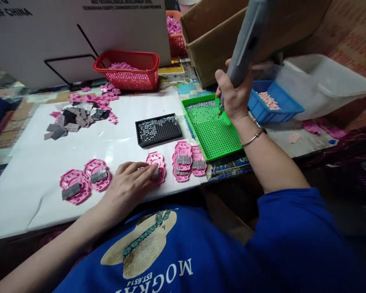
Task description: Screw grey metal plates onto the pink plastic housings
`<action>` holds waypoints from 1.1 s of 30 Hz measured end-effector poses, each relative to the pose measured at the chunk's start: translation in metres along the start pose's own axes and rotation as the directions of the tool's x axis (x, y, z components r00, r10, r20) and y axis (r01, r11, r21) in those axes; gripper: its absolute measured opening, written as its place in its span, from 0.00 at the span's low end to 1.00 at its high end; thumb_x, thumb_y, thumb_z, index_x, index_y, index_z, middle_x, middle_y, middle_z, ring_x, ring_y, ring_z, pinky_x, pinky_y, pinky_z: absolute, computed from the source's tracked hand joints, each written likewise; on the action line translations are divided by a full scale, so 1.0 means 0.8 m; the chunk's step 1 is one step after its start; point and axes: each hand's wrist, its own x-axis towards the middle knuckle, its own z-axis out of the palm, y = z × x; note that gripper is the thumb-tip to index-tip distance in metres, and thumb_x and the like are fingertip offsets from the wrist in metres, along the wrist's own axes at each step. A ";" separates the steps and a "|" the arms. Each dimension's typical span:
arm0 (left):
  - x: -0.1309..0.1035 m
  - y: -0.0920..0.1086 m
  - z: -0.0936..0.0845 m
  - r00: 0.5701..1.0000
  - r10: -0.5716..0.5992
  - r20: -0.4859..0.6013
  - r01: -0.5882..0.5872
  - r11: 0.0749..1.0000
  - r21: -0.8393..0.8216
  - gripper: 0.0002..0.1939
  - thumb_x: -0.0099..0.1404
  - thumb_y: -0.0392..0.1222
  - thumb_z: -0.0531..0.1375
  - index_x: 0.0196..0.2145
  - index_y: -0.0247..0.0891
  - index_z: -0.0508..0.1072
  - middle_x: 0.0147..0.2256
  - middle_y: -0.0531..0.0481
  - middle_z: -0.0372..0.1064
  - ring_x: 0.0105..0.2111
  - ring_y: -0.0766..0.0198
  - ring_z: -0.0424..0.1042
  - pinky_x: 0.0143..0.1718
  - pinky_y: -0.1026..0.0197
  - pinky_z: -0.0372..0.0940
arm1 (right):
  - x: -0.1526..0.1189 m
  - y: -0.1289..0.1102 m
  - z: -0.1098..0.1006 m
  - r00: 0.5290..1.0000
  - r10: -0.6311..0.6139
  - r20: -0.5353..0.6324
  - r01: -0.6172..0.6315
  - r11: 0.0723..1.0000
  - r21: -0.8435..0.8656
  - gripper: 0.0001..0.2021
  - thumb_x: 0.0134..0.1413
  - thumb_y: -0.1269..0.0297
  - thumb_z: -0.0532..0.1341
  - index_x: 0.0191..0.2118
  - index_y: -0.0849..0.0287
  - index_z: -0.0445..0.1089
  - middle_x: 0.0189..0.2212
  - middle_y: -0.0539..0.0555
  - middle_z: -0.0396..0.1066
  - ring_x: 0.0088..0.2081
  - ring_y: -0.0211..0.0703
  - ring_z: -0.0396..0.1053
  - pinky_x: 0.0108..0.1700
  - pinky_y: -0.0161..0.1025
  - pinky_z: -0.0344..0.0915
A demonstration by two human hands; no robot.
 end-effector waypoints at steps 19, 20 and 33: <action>0.004 0.001 0.018 0.996 -0.009 -0.086 -0.007 0.982 -0.190 0.13 0.71 0.39 0.57 0.49 0.31 0.72 0.48 0.41 0.75 0.45 0.53 0.71 0.41 0.52 0.70 | -0.001 0.048 -0.020 0.978 0.118 0.173 -0.146 0.976 0.164 0.24 0.47 0.49 0.72 0.39 0.45 0.56 0.22 0.33 0.64 0.20 0.34 0.49 0.24 0.40 0.45; 0.003 -0.001 0.020 0.996 -0.003 -0.094 -0.017 0.978 -0.207 0.12 0.71 0.37 0.56 0.49 0.31 0.72 0.48 0.41 0.75 0.45 0.54 0.71 0.42 0.53 0.71 | -0.001 0.047 -0.020 0.981 0.106 0.165 -0.131 0.981 0.145 0.24 0.47 0.48 0.71 0.39 0.45 0.56 0.22 0.33 0.64 0.20 0.34 0.49 0.24 0.40 0.45; -0.004 -0.004 0.019 0.980 0.048 -0.194 -0.078 0.985 -0.152 0.10 0.69 0.31 0.56 0.48 0.30 0.72 0.45 0.39 0.76 0.41 0.58 0.72 0.40 0.55 0.74 | -0.007 -0.009 -0.008 1.000 0.027 -0.016 -0.025 0.995 0.097 0.24 0.36 0.52 0.76 0.34 0.46 0.62 0.33 0.38 0.69 0.17 0.28 0.57 0.17 0.38 0.58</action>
